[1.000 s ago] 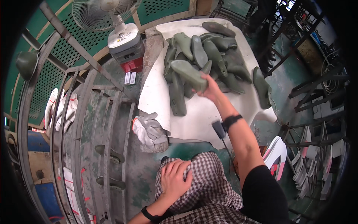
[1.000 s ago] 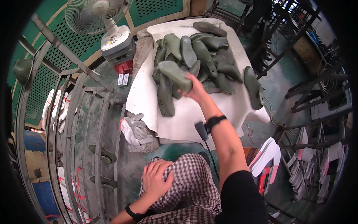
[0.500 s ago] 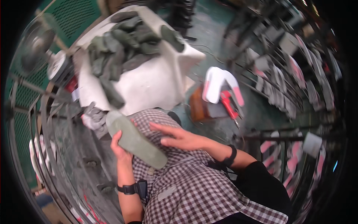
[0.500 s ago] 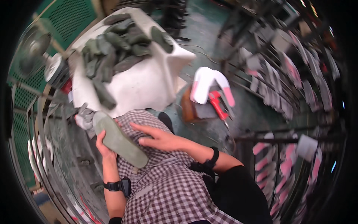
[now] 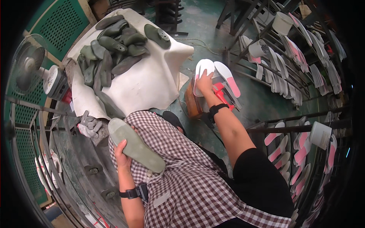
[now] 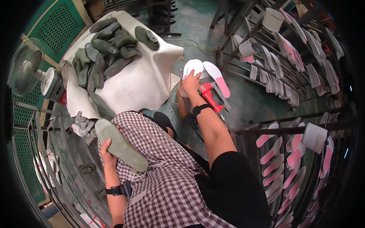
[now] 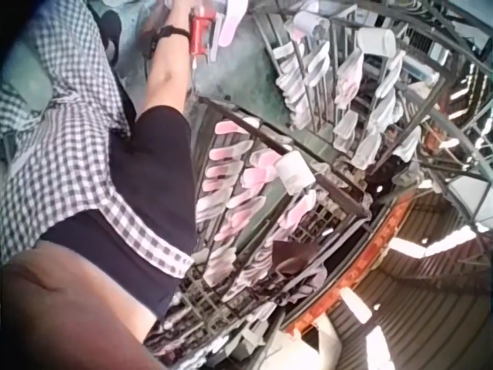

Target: Applying adhesive to insoles and attaching them to shoe lasts as part of shoe assembly.

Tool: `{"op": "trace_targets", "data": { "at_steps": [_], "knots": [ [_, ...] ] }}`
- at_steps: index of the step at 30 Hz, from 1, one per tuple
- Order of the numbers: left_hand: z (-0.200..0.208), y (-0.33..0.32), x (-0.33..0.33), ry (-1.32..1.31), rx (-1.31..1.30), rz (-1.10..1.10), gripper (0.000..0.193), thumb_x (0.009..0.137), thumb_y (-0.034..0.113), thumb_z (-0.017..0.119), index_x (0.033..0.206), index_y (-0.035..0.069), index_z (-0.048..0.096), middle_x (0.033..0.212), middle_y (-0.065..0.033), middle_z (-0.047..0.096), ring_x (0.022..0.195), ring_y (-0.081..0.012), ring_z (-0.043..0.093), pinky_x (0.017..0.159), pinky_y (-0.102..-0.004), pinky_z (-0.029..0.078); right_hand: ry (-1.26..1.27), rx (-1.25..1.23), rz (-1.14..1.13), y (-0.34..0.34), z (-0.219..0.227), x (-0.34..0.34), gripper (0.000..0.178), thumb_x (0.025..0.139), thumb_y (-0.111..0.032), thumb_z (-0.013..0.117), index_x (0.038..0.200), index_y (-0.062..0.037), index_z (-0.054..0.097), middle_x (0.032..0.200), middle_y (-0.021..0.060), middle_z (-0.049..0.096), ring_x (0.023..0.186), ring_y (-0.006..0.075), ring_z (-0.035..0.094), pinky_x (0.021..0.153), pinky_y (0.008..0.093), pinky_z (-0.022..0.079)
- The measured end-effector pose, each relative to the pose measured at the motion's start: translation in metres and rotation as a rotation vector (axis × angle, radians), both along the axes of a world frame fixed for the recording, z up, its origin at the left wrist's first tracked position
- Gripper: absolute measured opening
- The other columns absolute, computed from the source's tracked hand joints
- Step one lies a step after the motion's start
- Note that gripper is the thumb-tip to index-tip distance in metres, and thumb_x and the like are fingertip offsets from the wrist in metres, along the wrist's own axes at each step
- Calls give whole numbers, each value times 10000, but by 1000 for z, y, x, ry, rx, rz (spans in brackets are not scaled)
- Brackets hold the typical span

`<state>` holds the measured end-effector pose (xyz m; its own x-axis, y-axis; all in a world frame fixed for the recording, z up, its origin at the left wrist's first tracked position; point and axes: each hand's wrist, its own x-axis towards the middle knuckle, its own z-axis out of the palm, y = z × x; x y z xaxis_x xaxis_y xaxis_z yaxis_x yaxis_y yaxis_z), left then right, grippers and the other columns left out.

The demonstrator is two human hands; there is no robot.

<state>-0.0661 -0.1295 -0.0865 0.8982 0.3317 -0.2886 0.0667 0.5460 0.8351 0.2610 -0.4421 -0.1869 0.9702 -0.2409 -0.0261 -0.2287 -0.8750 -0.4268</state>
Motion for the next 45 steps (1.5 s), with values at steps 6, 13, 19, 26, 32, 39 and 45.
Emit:
{"op": "trace_targets", "data": {
  "at_steps": [6, 13, 19, 26, 32, 39, 45],
  "knots": [
    [-26, 10, -2, 19, -49, 89, 634, 930, 300, 603, 1437, -37, 424, 1383, -185, 561, 1265, -312, 552, 1065, -417, 452, -127, -25, 135, -55, 11, 6, 777, 823, -283, 739, 1481, -28, 415, 1426, 451, 334, 1356, 553, 362, 1108, 511, 389],
    [0, -4, 7, -193, 50, 148, 787, 989, 504, 530, 1594, 166, 158, 1563, -135, 324, 1390, -288, 403, 1131, -422, 377, -296, 518, 769, 71, 139, -174, 745, 707, -185, 824, 1395, -68, 562, 1298, 213, 446, 1235, 366, 467, 1039, 440, 419],
    [4, -5, 4, -228, 147, 171, 873, 949, 652, 490, 1595, 161, 166, 1591, -127, 282, 1426, -276, 346, 1159, -411, 333, -65, 518, 1120, 125, 152, -276, 826, 697, -277, 862, 1431, -110, 523, 1263, 186, 433, 1025, 315, 616, 788, 362, 561],
    [6, -2, -2, -163, 189, 237, 845, 855, 215, 618, 1585, 128, 202, 1539, -173, 324, 1396, -303, 361, 1153, -406, 310, -86, 205, 1133, 149, 147, -286, 914, 699, -369, 859, 1485, -160, 441, 1210, 155, 447, 730, 261, 644, 579, 360, 556],
    [2, -2, -1, -182, 198, 237, 858, 833, 179, 619, 1583, 118, 207, 1551, -176, 308, 1415, -303, 335, 1167, -407, 283, -54, 149, 1109, 155, 146, -289, 942, 689, -399, 864, 1488, -162, 426, 1199, 154, 447, 740, 270, 642, 566, 374, 559],
    [15, -12, -3, -230, 248, 291, 821, 853, 145, 614, 1576, 93, 230, 1512, -182, 382, 1368, -289, 416, 1128, -382, 348, -126, 127, 1129, 158, 144, -288, 941, 683, -425, 863, 1480, -170, 434, 1187, 144, 452, 712, 254, 651, 501, 358, 543],
    [1, -1, -6, -107, 558, 265, 590, 841, 103, 599, 1411, 42, 460, 1308, -144, 539, 1191, -230, 530, 1017, -350, 427, -30, 130, 1278, 137, 158, -281, 940, 668, -454, 858, 1468, -167, 455, 1279, 161, 477, 892, 283, 642, 704, 392, 556]
  ]
}}
